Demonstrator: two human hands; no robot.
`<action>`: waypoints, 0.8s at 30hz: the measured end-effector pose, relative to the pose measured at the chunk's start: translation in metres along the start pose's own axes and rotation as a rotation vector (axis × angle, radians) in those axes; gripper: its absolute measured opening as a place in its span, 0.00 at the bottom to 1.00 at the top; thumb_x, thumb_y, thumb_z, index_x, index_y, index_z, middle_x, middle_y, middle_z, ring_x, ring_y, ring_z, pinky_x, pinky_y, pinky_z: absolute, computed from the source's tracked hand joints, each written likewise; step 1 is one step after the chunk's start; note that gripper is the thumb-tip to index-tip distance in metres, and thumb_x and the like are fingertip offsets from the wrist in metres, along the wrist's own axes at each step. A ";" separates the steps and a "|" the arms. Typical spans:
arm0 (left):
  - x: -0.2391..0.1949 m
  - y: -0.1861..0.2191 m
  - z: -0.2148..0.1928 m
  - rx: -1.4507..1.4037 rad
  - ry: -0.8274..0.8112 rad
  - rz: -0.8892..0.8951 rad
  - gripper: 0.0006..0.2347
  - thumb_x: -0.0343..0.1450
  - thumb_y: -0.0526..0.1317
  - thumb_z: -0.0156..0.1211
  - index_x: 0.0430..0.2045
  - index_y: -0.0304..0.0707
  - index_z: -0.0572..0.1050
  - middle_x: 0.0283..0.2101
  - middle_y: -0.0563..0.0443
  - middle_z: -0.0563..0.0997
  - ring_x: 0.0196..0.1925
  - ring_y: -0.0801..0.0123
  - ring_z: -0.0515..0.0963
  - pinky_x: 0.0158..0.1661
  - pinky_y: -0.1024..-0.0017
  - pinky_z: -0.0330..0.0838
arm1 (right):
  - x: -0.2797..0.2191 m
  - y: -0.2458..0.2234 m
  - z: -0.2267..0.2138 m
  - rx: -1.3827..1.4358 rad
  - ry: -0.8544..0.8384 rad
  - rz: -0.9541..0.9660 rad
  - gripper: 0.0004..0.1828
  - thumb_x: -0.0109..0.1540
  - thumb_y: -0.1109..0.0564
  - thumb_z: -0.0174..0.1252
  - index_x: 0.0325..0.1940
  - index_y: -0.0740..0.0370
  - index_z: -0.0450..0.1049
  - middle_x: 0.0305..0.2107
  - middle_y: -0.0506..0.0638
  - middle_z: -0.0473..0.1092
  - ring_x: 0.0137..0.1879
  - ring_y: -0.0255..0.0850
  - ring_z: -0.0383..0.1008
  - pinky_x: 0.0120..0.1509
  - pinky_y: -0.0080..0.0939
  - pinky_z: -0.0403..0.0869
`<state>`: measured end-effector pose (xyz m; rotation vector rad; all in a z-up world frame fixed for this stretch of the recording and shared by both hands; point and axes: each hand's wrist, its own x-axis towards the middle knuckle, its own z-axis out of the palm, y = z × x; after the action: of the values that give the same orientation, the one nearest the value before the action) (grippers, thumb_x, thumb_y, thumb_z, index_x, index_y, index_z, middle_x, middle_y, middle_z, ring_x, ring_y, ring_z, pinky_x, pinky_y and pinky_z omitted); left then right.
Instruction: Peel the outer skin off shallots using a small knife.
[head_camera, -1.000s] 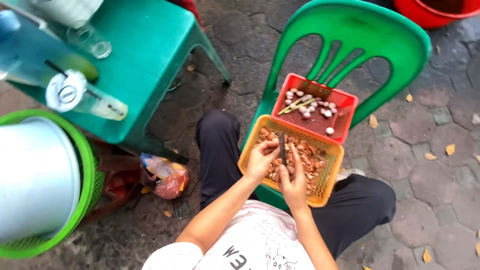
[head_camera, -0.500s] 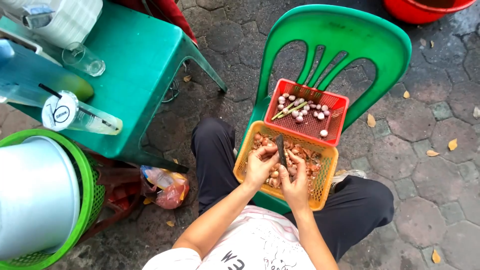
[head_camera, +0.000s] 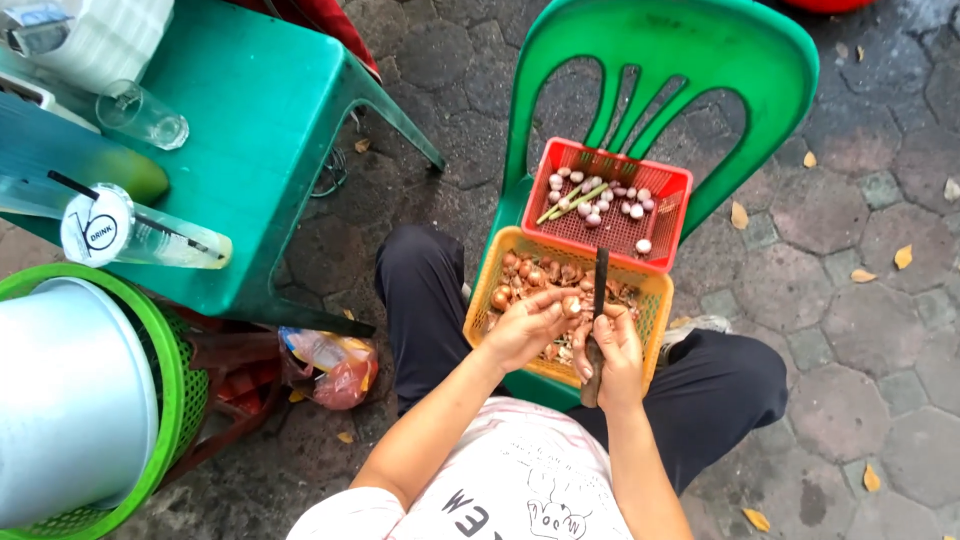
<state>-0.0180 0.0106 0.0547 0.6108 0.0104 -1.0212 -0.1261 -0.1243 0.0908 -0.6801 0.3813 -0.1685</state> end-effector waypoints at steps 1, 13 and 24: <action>-0.001 -0.001 0.002 -0.043 -0.035 -0.015 0.19 0.75 0.37 0.61 0.59 0.30 0.70 0.55 0.46 0.79 0.57 0.67 0.81 0.60 0.69 0.76 | -0.002 0.002 -0.001 -0.050 0.023 -0.028 0.10 0.72 0.53 0.49 0.53 0.59 0.62 0.27 0.54 0.70 0.17 0.34 0.62 0.19 0.31 0.61; 0.006 -0.003 -0.013 0.178 0.134 -0.011 0.18 0.72 0.39 0.64 0.56 0.34 0.72 0.51 0.51 0.81 0.50 0.72 0.81 0.53 0.70 0.78 | -0.013 -0.011 0.014 -0.358 0.159 -0.094 0.17 0.72 0.55 0.49 0.64 0.58 0.60 0.26 0.55 0.71 0.17 0.33 0.60 0.19 0.31 0.60; 0.031 -0.025 -0.046 0.517 0.192 0.201 0.12 0.74 0.39 0.66 0.48 0.33 0.80 0.49 0.53 0.83 0.51 0.76 0.81 0.54 0.74 0.76 | -0.004 0.019 -0.011 -0.335 0.048 0.039 0.29 0.70 0.52 0.47 0.76 0.57 0.59 0.19 0.51 0.67 0.14 0.34 0.58 0.14 0.32 0.57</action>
<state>-0.0089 -0.0011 -0.0043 1.1565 -0.1482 -0.7657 -0.1336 -0.1147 0.0717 -0.9990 0.4747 -0.0840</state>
